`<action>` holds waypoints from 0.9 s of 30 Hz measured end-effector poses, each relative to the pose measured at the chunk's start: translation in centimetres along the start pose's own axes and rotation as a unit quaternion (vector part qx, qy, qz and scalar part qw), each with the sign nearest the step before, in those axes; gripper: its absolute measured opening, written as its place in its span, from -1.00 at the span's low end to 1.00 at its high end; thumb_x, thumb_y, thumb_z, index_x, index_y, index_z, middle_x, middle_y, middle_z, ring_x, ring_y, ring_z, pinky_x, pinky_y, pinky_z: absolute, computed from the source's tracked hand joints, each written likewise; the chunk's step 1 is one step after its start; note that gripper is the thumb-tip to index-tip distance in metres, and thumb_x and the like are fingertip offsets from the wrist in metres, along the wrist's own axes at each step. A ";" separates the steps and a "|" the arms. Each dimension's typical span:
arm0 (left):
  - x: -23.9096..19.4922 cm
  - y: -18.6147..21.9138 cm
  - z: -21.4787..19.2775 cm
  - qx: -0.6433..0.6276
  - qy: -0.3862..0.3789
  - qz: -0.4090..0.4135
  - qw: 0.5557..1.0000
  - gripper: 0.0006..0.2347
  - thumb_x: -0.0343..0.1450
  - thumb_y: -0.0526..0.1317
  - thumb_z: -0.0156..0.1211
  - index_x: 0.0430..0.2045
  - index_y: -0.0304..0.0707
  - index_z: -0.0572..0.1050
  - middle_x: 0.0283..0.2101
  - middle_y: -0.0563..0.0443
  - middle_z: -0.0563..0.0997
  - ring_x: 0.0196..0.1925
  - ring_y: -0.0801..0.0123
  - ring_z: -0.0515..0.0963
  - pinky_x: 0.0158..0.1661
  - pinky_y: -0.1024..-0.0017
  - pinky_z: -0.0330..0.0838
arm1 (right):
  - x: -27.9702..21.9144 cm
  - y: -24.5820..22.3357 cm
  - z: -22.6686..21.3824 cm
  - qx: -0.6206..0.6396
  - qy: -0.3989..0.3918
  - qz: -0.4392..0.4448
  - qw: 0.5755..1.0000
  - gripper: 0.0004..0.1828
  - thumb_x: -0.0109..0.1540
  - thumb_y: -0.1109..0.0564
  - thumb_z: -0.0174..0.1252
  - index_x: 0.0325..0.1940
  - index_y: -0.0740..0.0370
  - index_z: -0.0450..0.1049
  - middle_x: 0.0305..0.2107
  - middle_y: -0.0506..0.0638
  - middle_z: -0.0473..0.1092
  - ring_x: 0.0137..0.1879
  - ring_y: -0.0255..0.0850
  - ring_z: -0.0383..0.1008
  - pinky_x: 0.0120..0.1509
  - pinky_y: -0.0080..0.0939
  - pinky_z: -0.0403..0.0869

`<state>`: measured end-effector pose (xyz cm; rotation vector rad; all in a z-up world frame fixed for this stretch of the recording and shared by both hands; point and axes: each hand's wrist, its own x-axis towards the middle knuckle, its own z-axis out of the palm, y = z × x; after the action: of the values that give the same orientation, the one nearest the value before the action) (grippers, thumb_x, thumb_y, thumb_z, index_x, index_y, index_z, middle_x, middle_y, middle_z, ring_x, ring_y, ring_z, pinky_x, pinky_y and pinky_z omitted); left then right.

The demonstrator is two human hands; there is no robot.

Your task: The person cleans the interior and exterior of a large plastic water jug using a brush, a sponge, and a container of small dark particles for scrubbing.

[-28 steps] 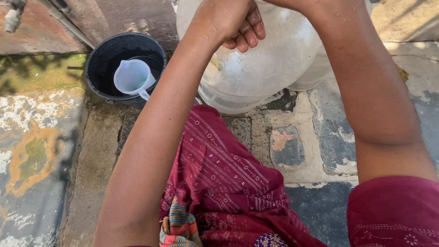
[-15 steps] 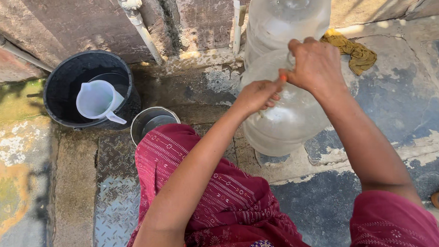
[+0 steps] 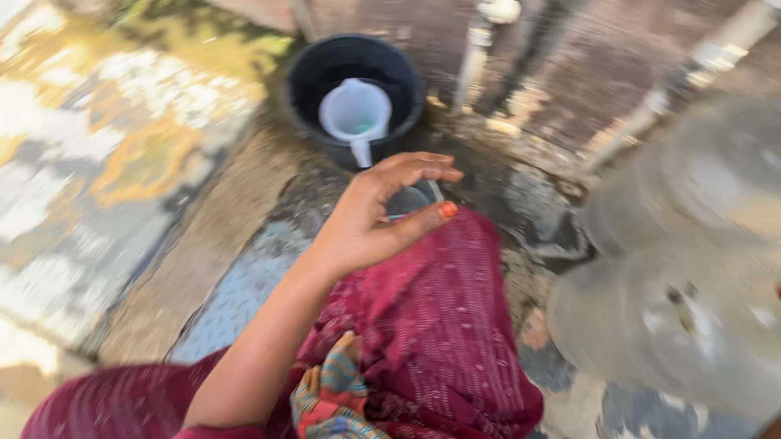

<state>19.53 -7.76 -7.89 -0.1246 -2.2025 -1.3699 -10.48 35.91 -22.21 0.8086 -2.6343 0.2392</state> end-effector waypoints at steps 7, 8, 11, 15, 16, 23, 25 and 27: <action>-26.9 7.7 -14.9 0.281 0.434 -0.197 0.833 -0.74 0.43 -0.23 0.34 0.00 -0.25 0.59 0.16 -0.14 0.62 0.27 0.19 0.56 0.27 0.29 0.35 | 11.1 -26.0 16.6 0.073 -0.234 -0.327 0.913 -0.36 0.11 -0.28 0.43 0.13 0.11 0.58 -0.06 0.17 0.52 0.10 0.04 0.53 0.18 0.03 0.47; -31.3 9.4 -14.9 0.298 0.503 -0.226 0.779 -0.75 0.45 -0.23 0.33 -0.01 -0.25 0.58 0.17 -0.13 0.62 0.27 0.20 0.55 0.26 0.31 0.32 | 12.7 -30.1 17.2 0.077 -0.239 -0.372 0.894 -0.35 0.11 -0.28 0.42 0.14 0.11 0.57 -0.05 0.17 0.52 0.10 0.04 0.53 0.19 0.02 0.47; -42.8 14.4 -12.7 0.424 0.623 -0.355 0.553 -0.75 0.43 -0.16 0.37 -0.04 -0.18 0.60 0.08 -0.07 0.63 0.19 0.17 0.58 0.19 0.27 0.35 | 16.2 -41.2 17.3 0.086 -0.249 -0.483 0.835 -0.34 0.11 -0.29 0.40 0.15 0.11 0.57 -0.03 0.16 0.52 0.13 0.02 0.53 0.21 0.01 0.47; -52.9 20.7 -6.1 0.679 0.525 -0.482 0.176 -0.63 0.31 -0.09 0.52 -0.05 -0.12 0.58 0.10 -0.09 0.61 0.21 -0.08 0.50 0.24 0.02 0.20 | 14.0 -53.0 18.6 0.092 -0.271 -0.588 0.756 -0.33 0.12 -0.30 0.37 0.17 0.12 0.56 -0.01 0.14 0.52 0.15 0.00 0.53 0.25 -0.01 0.47; -54.5 22.0 -4.1 0.723 0.467 -0.505 0.070 -0.57 0.24 -0.05 0.57 -0.05 -0.07 0.57 0.09 -0.08 0.60 0.20 -0.14 0.48 0.22 -0.05 0.15 | 12.9 -54.9 19.3 0.092 -0.279 -0.610 0.736 -0.33 0.12 -0.30 0.36 0.17 0.12 0.55 -0.01 0.14 0.52 0.16 -0.01 0.53 0.26 -0.02 0.47; -60.1 24.4 1.1 0.538 0.729 -0.398 0.141 -0.36 0.24 -0.12 0.70 0.11 -0.31 0.40 0.08 -0.14 0.61 0.13 0.05 0.59 0.15 0.20 0.48 | 12.5 -61.7 18.7 0.141 -0.257 -0.724 0.624 -0.31 0.13 -0.31 0.30 0.21 0.12 0.53 0.03 0.12 0.52 0.21 -0.05 0.52 0.32 -0.06 0.47; -59.1 22.8 0.0 0.492 0.786 -0.322 0.192 -0.47 0.26 -0.21 0.64 0.03 -0.29 0.43 -0.04 -0.04 0.66 0.00 0.27 0.69 0.10 0.33 0.58 | 12.2 -63.4 15.6 0.175 -0.213 -0.745 0.607 -0.30 0.13 -0.31 0.29 0.22 0.12 0.53 0.04 0.11 0.52 0.22 -0.06 0.52 0.34 -0.07 0.47; -56.7 20.5 -1.5 0.510 0.759 -0.312 0.257 -0.50 0.24 -0.24 0.62 -0.01 -0.29 0.45 -0.07 -0.05 0.66 -0.04 0.30 0.70 0.05 0.35 0.59 | 10.0 -64.7 11.5 0.156 -0.199 -0.726 0.640 -0.30 0.14 -0.33 0.28 0.24 0.08 0.53 0.08 0.10 0.51 0.22 -0.04 0.52 0.29 -0.04 0.49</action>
<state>75.53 12.05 -18.47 1.8107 -0.6589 0.3947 15.24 -25.31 -25.39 2.9496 -1.3442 0.0255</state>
